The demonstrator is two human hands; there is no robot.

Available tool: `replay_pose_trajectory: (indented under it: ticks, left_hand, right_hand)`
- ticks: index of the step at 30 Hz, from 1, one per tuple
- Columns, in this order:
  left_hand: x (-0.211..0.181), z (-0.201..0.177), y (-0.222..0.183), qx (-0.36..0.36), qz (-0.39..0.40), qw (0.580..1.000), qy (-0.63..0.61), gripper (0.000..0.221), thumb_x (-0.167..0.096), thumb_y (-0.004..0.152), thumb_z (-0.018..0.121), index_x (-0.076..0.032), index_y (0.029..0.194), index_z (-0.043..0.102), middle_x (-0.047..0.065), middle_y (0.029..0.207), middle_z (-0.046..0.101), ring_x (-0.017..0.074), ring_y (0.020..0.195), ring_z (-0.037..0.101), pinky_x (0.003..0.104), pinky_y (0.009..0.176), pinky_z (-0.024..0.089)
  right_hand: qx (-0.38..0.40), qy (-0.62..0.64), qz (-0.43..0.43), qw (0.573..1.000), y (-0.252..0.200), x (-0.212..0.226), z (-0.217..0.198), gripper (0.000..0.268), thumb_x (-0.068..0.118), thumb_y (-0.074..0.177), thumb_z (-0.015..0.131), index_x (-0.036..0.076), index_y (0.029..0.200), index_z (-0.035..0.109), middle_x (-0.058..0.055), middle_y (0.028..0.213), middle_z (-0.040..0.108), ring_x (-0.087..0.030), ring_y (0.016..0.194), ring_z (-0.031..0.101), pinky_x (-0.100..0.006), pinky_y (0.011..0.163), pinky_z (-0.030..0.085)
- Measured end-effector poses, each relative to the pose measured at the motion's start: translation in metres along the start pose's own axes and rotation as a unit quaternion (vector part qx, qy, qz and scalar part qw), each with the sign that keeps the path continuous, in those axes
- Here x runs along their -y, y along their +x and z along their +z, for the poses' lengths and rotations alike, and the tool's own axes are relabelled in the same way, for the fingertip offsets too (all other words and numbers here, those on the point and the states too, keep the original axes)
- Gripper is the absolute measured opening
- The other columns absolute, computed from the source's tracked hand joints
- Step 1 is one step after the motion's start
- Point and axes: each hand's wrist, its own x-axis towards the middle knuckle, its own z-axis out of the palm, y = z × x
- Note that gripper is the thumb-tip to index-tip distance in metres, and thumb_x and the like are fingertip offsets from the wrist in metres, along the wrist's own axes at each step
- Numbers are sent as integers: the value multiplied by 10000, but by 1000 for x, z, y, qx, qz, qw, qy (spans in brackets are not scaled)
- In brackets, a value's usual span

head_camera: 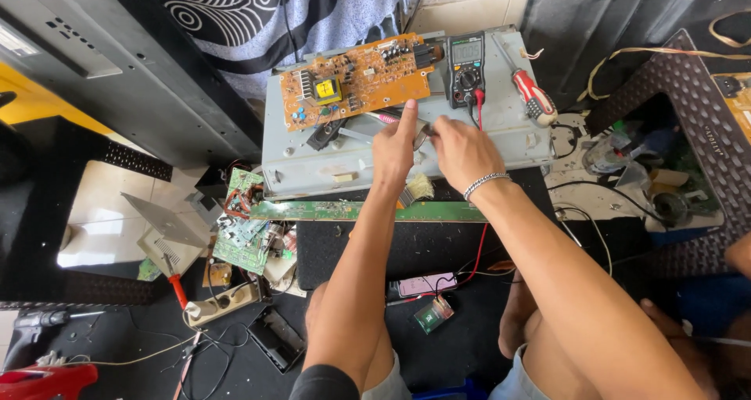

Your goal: The person is diagnosing and repairing a television circuit board using a multimeter, pliers, and a brush.

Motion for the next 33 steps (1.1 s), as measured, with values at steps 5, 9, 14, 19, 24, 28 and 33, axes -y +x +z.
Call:
replay_pose_trajectory:
  ticks: [5,9,14,19,24,28,33]
  left_hand:
    - [-2,-1,-7,0,10,1000,-7,803,-758,832,604,15,983,756,195,875,689,294,912,696,415,709,593]
    - [-12,-8,-18,-12,91,995,34,669,-732,885,570,-81,899,724,118,762,692,278,830,696,430,750,559]
    - [-25,7,-68,81,229,944,225,563,-678,802,682,-131,937,706,98,769,739,342,826,746,476,742,578]
    - [31,41,-72,201,345,825,399,590,-597,779,715,-40,937,604,197,886,698,435,838,736,563,725,595]
    - [74,55,-51,243,287,766,521,737,-655,687,780,-68,1076,563,159,991,680,433,917,734,556,811,596]
    - [-5,18,-73,235,251,865,365,617,-532,760,777,-85,1147,601,169,1035,673,441,991,713,558,855,577]
    - [-34,-16,-76,166,126,976,-59,568,-283,775,808,-18,1226,588,100,1014,632,278,962,716,441,853,601]
  right_hand:
    - [13,59,20,998,-2,8,-12,98,122,992,585,69,935,645,-183,860,731,-424,882,722,-521,735,595]
    - [101,162,176,966,-5,-26,-44,190,143,939,585,30,1005,723,-162,615,702,-232,449,667,-295,475,572]
    - [1,120,234,965,-14,-83,-47,182,164,958,596,66,1056,713,-118,725,738,-209,465,685,-285,428,568]
    - [22,162,241,957,-16,-66,-53,246,129,959,586,-25,1123,686,-161,804,745,-213,490,696,-254,415,595]
    - [5,162,216,963,-12,-68,-43,216,126,969,593,-9,1095,704,-135,770,733,-196,491,691,-260,435,594]
    - [-61,161,178,969,-7,-72,-34,186,191,987,626,70,1096,716,-102,809,745,-181,594,720,-288,563,603]
    - [-130,159,164,965,-8,-38,-40,177,259,1014,636,136,1090,738,-75,807,743,-247,772,732,-395,774,588]
